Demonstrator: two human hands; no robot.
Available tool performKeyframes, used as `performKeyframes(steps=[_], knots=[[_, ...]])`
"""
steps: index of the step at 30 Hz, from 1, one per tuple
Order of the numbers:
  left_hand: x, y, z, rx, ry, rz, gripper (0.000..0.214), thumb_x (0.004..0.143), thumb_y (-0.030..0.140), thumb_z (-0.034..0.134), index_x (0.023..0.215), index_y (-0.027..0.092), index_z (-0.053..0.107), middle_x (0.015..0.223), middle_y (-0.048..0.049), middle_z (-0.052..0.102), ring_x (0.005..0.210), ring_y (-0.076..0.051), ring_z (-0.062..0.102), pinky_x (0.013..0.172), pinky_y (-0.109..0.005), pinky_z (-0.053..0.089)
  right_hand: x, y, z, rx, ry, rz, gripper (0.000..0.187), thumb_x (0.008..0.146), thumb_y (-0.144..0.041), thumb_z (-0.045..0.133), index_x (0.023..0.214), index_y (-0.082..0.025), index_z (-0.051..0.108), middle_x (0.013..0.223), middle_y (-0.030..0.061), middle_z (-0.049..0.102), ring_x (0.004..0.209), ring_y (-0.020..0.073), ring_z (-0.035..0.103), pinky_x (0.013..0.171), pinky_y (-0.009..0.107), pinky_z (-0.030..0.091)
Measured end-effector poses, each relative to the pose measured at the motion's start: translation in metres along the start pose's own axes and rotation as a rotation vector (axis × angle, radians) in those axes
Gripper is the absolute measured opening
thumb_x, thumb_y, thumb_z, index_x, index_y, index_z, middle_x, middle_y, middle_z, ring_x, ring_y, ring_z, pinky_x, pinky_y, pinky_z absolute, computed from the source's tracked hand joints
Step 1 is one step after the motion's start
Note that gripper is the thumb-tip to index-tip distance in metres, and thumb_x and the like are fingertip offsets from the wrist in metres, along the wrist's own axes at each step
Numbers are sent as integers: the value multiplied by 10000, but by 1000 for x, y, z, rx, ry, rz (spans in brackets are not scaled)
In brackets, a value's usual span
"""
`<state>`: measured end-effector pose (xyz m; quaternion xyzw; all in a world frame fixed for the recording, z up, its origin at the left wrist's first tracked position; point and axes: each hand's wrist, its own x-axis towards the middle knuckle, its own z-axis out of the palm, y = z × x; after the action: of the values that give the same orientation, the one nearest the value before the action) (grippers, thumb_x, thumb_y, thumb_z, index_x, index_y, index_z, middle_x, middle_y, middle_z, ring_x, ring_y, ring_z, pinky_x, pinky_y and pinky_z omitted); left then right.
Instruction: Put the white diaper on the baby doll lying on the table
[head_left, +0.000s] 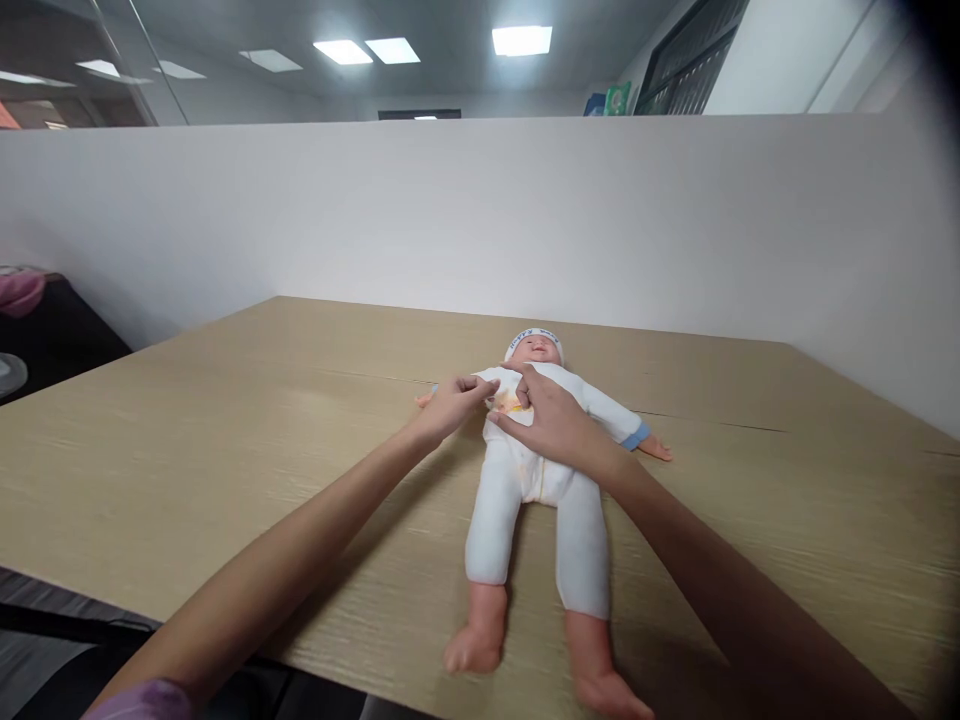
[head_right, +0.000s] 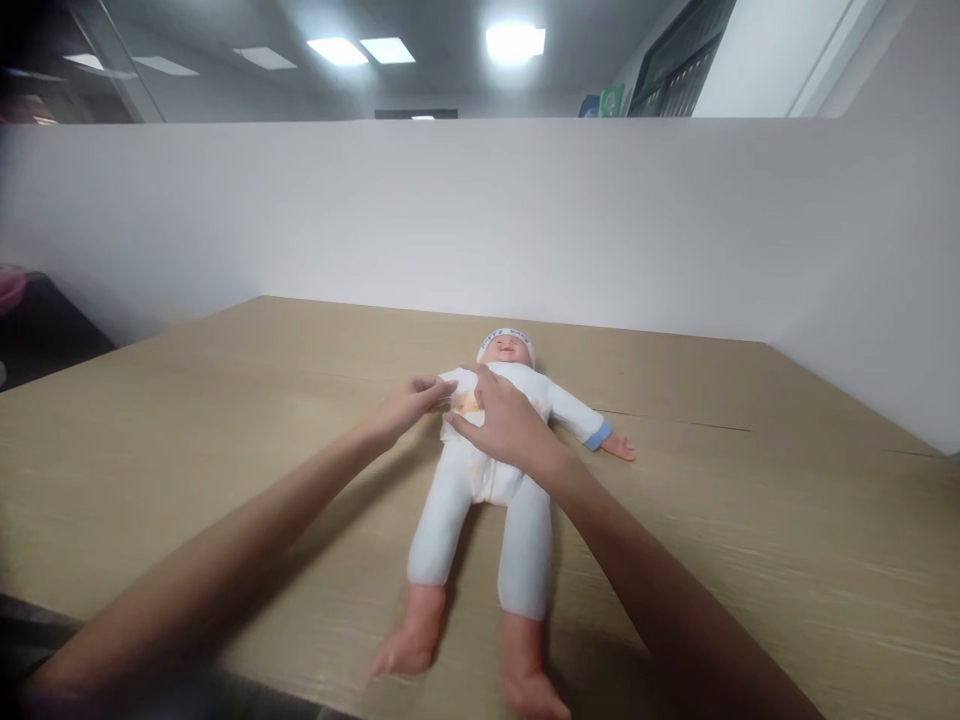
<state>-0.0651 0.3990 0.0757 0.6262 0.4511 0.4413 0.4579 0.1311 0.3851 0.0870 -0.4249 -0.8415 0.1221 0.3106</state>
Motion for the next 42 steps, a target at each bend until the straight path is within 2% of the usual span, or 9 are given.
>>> performKeyframes(steps=[5, 10, 18, 22, 25, 28, 32, 37, 42], knots=[[7, -6, 18, 0, -143, 130, 517, 944, 640, 557, 759, 167, 658, 752, -13, 610, 716, -146, 497, 704, -285, 394, 5, 8, 0, 91, -5, 28, 474, 968, -324, 592, 1426, -240, 504, 819, -26, 623, 747, 185, 616, 715, 295, 440], [2, -35, 19, -124, 44, 194, 424, 954, 604, 599, 1130, 218, 601, 946, -19, 633, 812, -156, 562, 763, -287, 461, 5, 11, 2, 124, 39, 56, 387, 1001, -252, 490, 1383, -220, 540, 722, -53, 565, 655, 169, 569, 655, 280, 402], [5, -54, 21, -8, 67, 157, 385, 918, 571, 663, 951, 194, 590, 835, 3, 582, 764, -155, 534, 700, -279, 436, 11, 19, 8, 72, 227, -53, 443, 807, -10, 484, 1174, -192, 652, 772, -22, 527, 712, 177, 538, 739, 300, 436], [-4, -44, 22, 35, 194, 175, 298, 949, 476, 660, 1058, 208, 589, 946, -20, 619, 795, -160, 544, 728, -292, 439, 2, 5, 0, 58, 337, -100, 331, 870, -20, 456, 1059, -208, 651, 974, 49, 600, 801, 192, 572, 757, 319, 468], [-34, -24, 22, 166, 293, 293, 217, 1012, 433, 576, 1029, 217, 591, 936, -22, 630, 788, -164, 535, 744, -307, 425, -33, -21, -12, 106, 281, -115, 167, 930, -96, 516, 987, -221, 611, 1006, 47, 606, 814, 179, 607, 749, 303, 498], [-75, -2, 25, 397, 115, 468, 286, 1055, 384, 486, 871, 211, 620, 828, -22, 634, 789, -179, 539, 785, -339, 406, -86, -42, -20, 182, 78, -4, 86, 984, -178, 532, 1019, -241, 578, 981, 19, 637, 773, 150, 643, 680, 263, 508], [-112, 7, 31, 654, -203, 443, 245, 1030, 358, 535, 878, 223, 671, 805, -3, 681, 830, -192, 581, 810, -360, 353, -140, -35, -17, 89, -115, 113, 98, 1022, -241, 513, 1021, -257, 610, 933, 4, 695, 796, 172, 672, 736, 297, 502], [-104, -3, 35, 662, -153, 275, 245, 945, 468, 669, 973, 229, 621, 777, 38, 716, 768, -191, 636, 833, -362, 347, -142, -7, -7, -117, -12, 205, 126, 1011, -304, 548, 1027, -238, 655, 841, 18, 711, 718, 210, 660, 656, 322, 444], [-88, -7, 42, 732, -157, 268, 409, 899, 539, 706, 750, 212, 511, 657, 55, 648, 630, -158, 582, 799, -358, 327, -132, -8, -4, -142, -7, 184, 113, 985, -314, 592, 930, -243, 660, 763, 11, 679, 642, 199, 617, 594, 312, 390]])
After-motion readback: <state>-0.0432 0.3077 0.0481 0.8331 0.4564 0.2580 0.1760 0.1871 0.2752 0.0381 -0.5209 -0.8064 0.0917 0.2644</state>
